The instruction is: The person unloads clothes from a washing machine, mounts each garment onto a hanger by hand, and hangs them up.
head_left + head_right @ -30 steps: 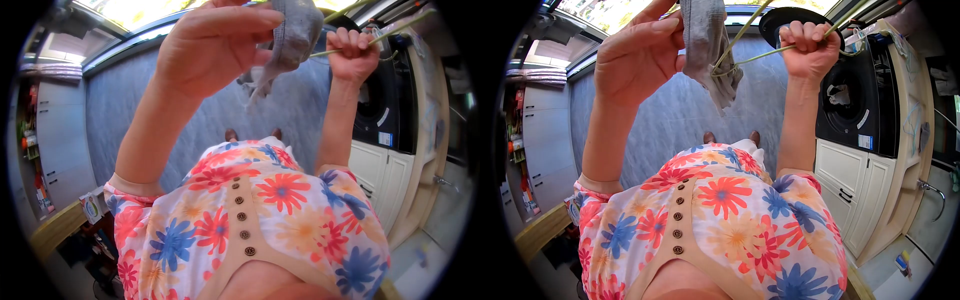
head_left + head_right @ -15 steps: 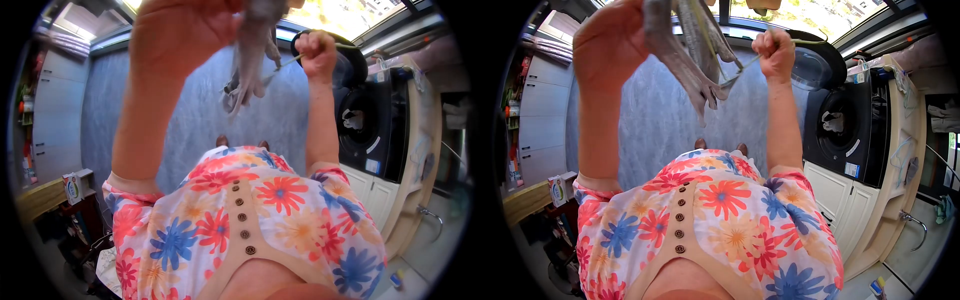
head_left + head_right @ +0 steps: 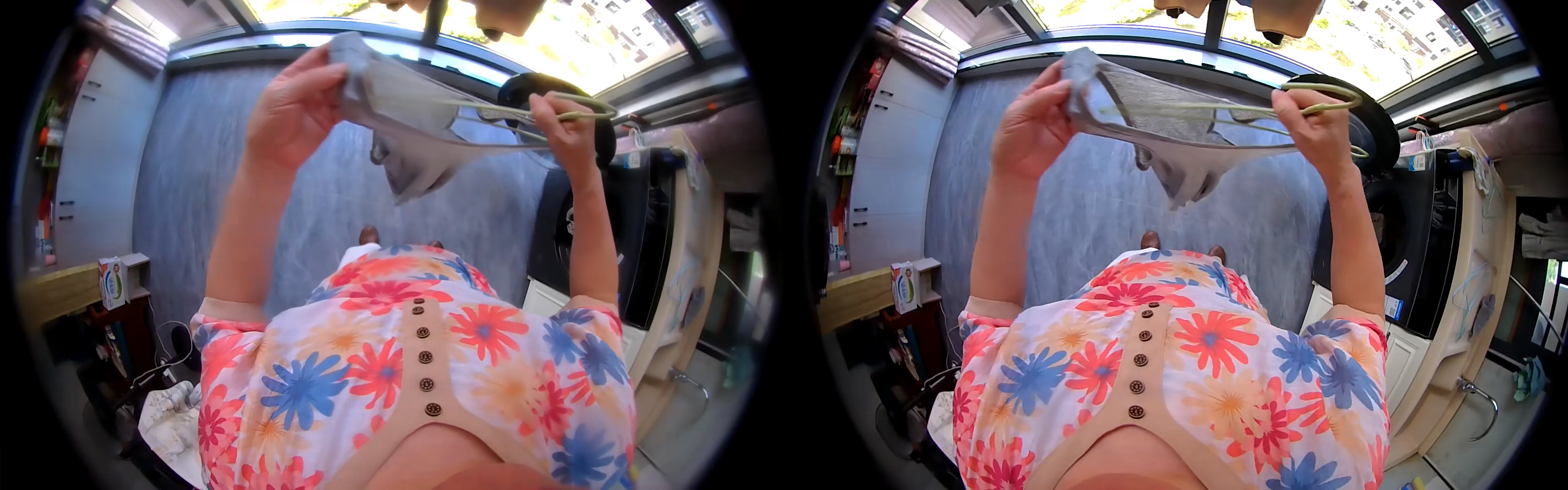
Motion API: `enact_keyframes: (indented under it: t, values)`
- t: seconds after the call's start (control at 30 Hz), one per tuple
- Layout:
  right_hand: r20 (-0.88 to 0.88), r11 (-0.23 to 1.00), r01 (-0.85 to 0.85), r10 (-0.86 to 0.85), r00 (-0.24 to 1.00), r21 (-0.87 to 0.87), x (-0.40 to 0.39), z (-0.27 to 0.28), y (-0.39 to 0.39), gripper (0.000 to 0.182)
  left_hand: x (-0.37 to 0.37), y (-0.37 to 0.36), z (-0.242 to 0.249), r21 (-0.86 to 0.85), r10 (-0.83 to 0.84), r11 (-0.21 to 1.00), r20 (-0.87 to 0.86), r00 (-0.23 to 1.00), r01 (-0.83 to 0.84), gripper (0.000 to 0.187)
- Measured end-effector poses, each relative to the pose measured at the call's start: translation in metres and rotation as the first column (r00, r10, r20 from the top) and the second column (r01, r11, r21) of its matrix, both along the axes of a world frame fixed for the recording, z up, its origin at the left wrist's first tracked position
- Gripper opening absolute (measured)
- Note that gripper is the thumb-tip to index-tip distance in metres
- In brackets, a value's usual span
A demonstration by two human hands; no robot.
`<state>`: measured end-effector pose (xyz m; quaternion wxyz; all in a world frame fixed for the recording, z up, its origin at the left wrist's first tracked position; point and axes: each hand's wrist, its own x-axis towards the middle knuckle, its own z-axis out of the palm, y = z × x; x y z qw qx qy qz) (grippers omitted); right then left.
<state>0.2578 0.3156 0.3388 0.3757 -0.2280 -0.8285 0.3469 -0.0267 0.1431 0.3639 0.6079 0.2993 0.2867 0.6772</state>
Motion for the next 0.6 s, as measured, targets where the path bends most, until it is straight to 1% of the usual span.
enact_keyframes:
  t: [0.03, 0.1, 0.13, 0.23, 0.27, 0.37, 0.47, 0.57, 0.6]
  values:
    - [0.002, 1.0, 0.003, -0.003, 1.0, 0.012, -0.006, 0.001, -0.003, 0.028, 0.009, 0.003, -0.001, -0.017, -0.013, 1.0, -0.043, 0.999, 0.012, 0.041]
    - [0.01, 0.999, 0.017, -0.017, 1.0, 0.037, -0.019, 0.007, -0.011, 0.028, 0.024, 0.006, -0.016, -0.122, 0.021, 0.992, -0.105, 0.994, -0.034, 0.044]
    - [-0.05, 0.992, 0.056, -0.051, 0.997, 0.11, -0.025, 0.014, -0.017, 0.029, 0.032, 0.007, -0.023, -0.168, 0.029, 0.984, -0.142, 0.989, -0.053, 0.046]
    - [-0.04, 0.994, 0.02, -0.016, 0.999, 0.108, -0.031, 0.02, -0.024, 0.03, 0.047, 0.001, -0.032, -0.194, -0.004, 0.979, -0.302, 0.953, -0.057, 0.053]
    - [-0.006, 0.992, 0.014, -0.014, 1.0, 0.127, -0.03, 0.017, -0.025, 0.03, 0.047, -0.001, -0.035, -0.185, 0.015, 0.979, -0.349, 0.937, -0.085, 0.054]
    - [0.016, 0.997, 0.008, -0.009, 1.0, 0.082, -0.031, 0.02, -0.04, 0.029, 0.04, 0.001, -0.046, -0.142, 0.049, 0.983, -0.415, 0.909, -0.118, 0.056]
    - [0.019, 0.996, 0.026, -0.028, 0.999, 0.082, -0.028, 0.024, -0.044, 0.029, 0.038, -0.001, -0.049, -0.146, 0.111, 0.97, -0.454, 0.884, -0.196, 0.057]
    - [0.029, 1.0, 0.019, -0.02, 0.999, 0.024, -0.026, 0.021, -0.044, 0.028, 0.036, -0.001, -0.055, -0.156, 0.145, 0.962, -0.402, 0.904, -0.223, 0.056]
    - [0.033, 1.0, 0.018, -0.017, 0.999, -0.005, -0.025, 0.019, -0.044, 0.028, 0.037, -0.001, -0.054, -0.153, 0.132, 0.967, -0.39, 0.912, -0.205, 0.055]
